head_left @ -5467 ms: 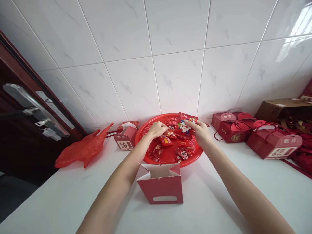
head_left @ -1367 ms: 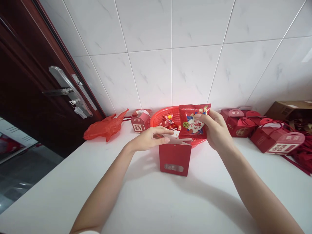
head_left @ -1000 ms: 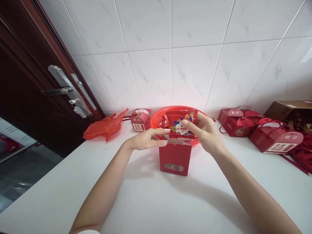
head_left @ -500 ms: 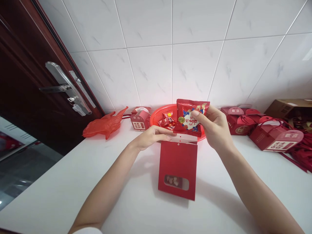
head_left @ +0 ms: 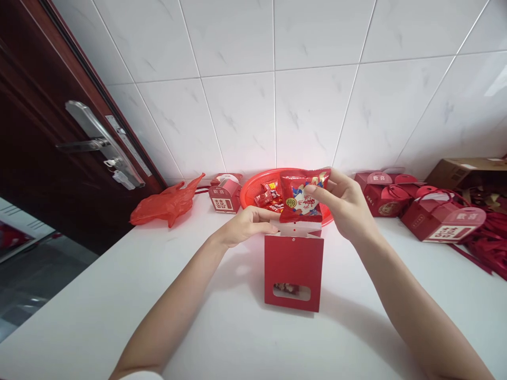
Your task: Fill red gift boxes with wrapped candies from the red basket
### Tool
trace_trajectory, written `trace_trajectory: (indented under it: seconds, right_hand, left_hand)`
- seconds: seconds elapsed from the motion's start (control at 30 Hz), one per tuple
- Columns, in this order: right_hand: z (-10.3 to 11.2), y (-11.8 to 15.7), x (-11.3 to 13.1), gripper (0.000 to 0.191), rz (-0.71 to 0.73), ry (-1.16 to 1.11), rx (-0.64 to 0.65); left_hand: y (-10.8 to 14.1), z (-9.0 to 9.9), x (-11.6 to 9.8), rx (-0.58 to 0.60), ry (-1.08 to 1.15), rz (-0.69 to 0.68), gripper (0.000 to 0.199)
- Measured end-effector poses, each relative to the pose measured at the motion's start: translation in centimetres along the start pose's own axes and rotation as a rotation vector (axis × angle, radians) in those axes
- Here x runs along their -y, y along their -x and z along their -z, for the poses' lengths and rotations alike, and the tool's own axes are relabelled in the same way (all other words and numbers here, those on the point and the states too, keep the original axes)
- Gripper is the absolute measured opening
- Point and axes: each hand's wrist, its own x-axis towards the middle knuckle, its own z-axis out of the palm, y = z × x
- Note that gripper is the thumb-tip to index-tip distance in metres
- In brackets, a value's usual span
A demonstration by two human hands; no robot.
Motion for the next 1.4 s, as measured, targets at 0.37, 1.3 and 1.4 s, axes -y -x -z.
trace_trajectory:
  seconds: [0.37,1.3,1.4]
  right_hand:
    - [0.3,-0.1,0.0,0.028,-0.121,0.051,0.154]
    - [0.9,0.6,1.2,0.029,0.147,0.299,0.174]
    - [0.5,0.7,0.8,0.027,0.129,0.439,0.338]
  left_hand:
    - [0.1,0.5,0.0,0.074,-0.016,-0.077,0.030]
    - [0.7,-0.8,-0.1,-0.046,-0.161,-0.193,0.026]
    - [0.5,-1.0,-0.2,-0.049,-0.156,-0.231,0.028]
